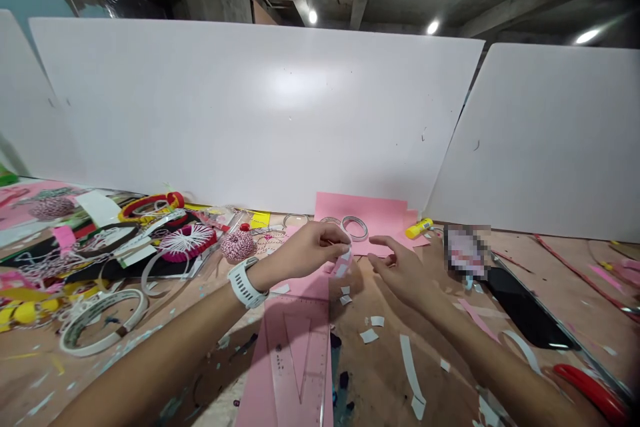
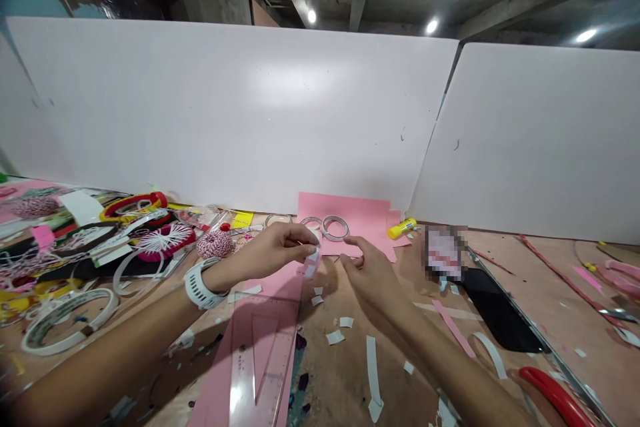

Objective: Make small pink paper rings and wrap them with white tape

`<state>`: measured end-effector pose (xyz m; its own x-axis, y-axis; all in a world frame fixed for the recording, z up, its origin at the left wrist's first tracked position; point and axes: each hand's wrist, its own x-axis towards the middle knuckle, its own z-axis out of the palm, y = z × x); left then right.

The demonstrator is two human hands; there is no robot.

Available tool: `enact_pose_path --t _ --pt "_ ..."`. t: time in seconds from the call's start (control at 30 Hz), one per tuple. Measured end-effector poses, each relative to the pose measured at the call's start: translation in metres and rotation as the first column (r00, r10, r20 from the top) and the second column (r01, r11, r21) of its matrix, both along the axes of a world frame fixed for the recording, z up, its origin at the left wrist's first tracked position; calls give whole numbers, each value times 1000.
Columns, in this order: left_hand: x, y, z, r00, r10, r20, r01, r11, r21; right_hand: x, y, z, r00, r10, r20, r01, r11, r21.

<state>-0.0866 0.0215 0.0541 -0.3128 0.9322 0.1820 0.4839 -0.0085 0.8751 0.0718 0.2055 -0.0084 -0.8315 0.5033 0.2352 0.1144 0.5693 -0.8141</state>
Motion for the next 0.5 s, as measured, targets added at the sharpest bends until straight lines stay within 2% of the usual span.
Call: enact_pose_path --t 0.1,0.2,0.3,0.4,0.5 --pt "2 -3 1 993 -41 -115 36 999 -39 -24 30 -5 998 -27 54 16 979 203" --pt "9 -4 -4 977 -72 -199 60 996 -64 -49 47 -12 994 -6 111 -31 944 328" --pt "17 -2 -10 954 -128 -271 109 990 -85 -66 50 -18 986 14 168 -78 921 382" --pt "21 0 -14 934 -168 -314 144 985 -98 -70 45 -17 984 45 174 -113 908 403" --pt "16 1 -16 925 -104 -365 86 994 -66 -56 37 -9 986 98 136 -145 906 397"
